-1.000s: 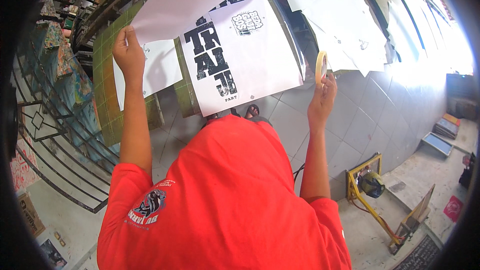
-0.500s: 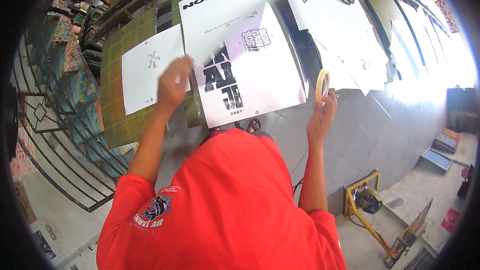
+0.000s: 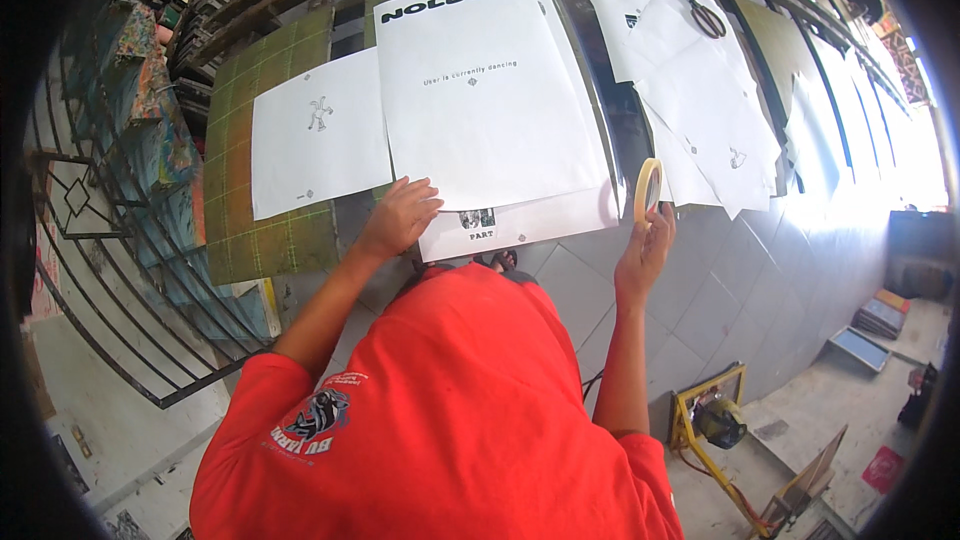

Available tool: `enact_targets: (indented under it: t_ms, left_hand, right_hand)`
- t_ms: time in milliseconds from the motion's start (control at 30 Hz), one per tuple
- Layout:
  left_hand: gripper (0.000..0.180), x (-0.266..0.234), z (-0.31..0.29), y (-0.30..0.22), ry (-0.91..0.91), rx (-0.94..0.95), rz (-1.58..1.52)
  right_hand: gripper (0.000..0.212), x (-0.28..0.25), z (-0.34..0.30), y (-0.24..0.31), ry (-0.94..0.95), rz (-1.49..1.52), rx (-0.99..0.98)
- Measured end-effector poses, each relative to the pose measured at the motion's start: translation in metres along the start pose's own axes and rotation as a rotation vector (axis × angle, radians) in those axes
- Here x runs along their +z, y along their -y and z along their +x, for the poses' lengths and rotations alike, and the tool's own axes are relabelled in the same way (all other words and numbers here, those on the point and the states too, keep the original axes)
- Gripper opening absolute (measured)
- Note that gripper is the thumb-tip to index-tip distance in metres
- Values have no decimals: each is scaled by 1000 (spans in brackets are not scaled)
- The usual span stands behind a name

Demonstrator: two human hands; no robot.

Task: The person organizes and aligns various printed artwork sheets on a production table, using masking tape to secure some of the papers.

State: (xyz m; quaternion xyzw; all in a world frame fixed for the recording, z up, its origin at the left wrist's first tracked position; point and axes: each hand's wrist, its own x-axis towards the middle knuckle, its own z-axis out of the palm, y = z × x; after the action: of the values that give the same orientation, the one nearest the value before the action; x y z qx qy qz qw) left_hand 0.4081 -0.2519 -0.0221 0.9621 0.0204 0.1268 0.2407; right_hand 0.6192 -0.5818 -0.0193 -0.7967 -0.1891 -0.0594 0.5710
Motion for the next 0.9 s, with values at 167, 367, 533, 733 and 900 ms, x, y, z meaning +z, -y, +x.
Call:
enact_targets:
  t_ms: [167, 367, 533, 733, 900]
  left_hand:
    - [18, 1, -4, -3, -15, -23, -28]
    - [18, 1, -3, -4, -27, -23, -20]
    - [19, 3, -2, -4, -25, -44, -37]
    - [20, 5, -4, -4, -21, -57, -38]
    - [20, 4, 1, -4, -17, -35, -43]
  right_hand:
    - [21, 5, -1, 2, -12, -9, -12]
    - [21, 5, -4, 4, 46, -56, 11]
    - [18, 7, -4, 12, 66, -111, 9]
    - [17, 20, -3, 32, 122, -263, -82]
    - [17, 40, -5, 39, 259, -342, -130]
